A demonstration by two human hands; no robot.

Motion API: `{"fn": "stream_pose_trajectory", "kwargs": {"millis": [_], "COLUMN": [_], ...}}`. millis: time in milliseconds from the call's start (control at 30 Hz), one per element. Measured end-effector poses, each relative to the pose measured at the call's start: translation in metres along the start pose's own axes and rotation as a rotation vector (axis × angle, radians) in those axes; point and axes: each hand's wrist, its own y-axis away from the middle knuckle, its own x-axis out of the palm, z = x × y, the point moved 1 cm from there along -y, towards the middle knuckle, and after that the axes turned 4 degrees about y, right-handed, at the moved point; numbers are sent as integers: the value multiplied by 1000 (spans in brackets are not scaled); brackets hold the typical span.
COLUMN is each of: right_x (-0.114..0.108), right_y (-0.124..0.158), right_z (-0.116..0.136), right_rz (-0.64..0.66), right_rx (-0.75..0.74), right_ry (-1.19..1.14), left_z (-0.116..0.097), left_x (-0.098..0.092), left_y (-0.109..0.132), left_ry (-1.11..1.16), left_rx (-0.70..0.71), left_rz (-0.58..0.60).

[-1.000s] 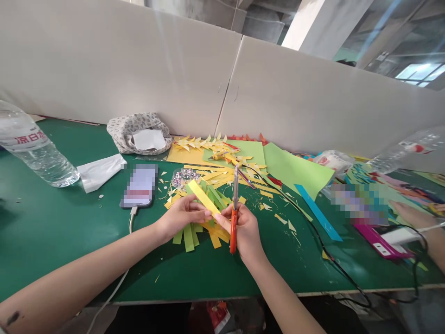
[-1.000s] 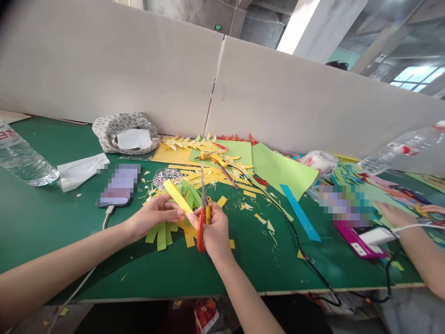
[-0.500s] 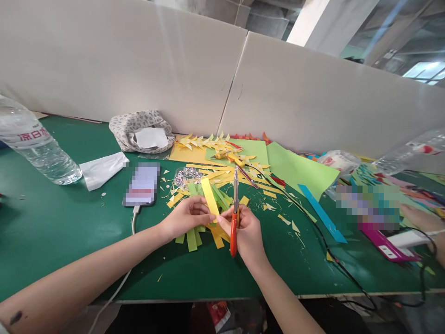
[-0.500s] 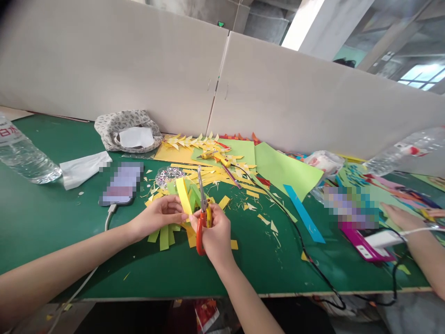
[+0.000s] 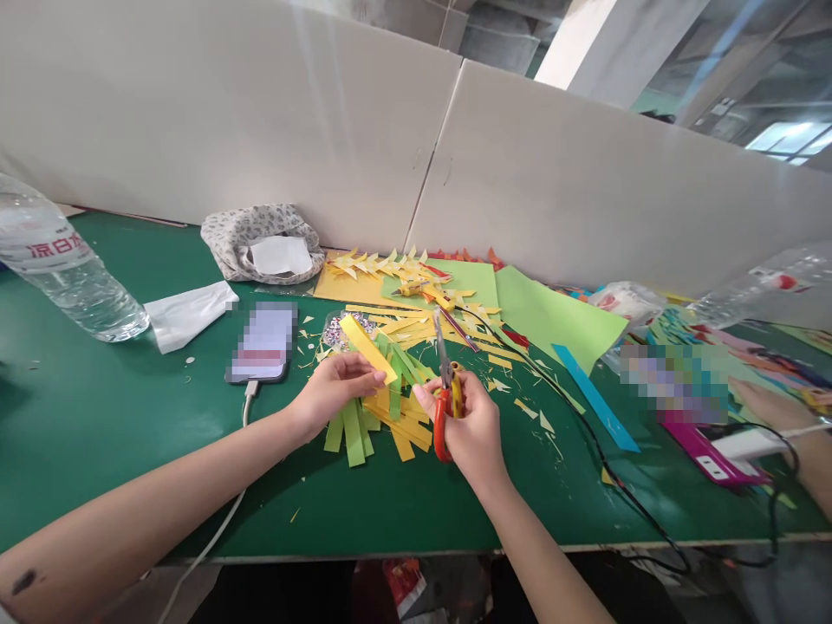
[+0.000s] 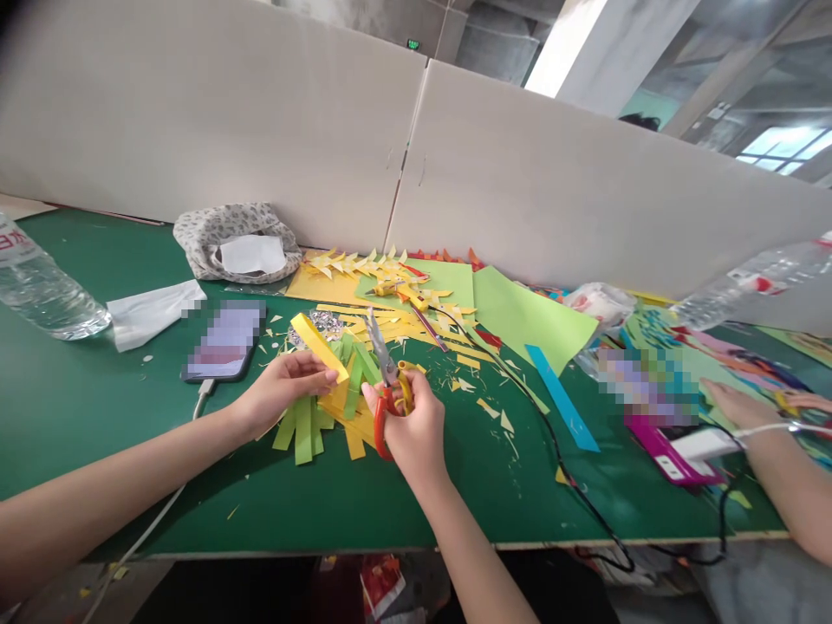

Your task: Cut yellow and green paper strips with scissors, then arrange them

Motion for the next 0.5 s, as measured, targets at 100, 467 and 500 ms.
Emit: {"fn": "stream_pose_trajectory", "kwargs": {"millis": [100, 467, 500], "right_x": [5, 13, 13], "right_y": [0, 6, 5], "right_z": [-4, 4, 4], "right_rz": [58, 126, 125], "right_rx": [8, 83, 95], "right_ry": [-87, -161, -174], "left_z": [0, 3, 3], "left_x": [4, 9, 9], "left_y": [1, 6, 6], "left_ry": [-18, -51, -51], "left_rx": [-22, -102, -103], "left_rz": [50, 174, 172]}}
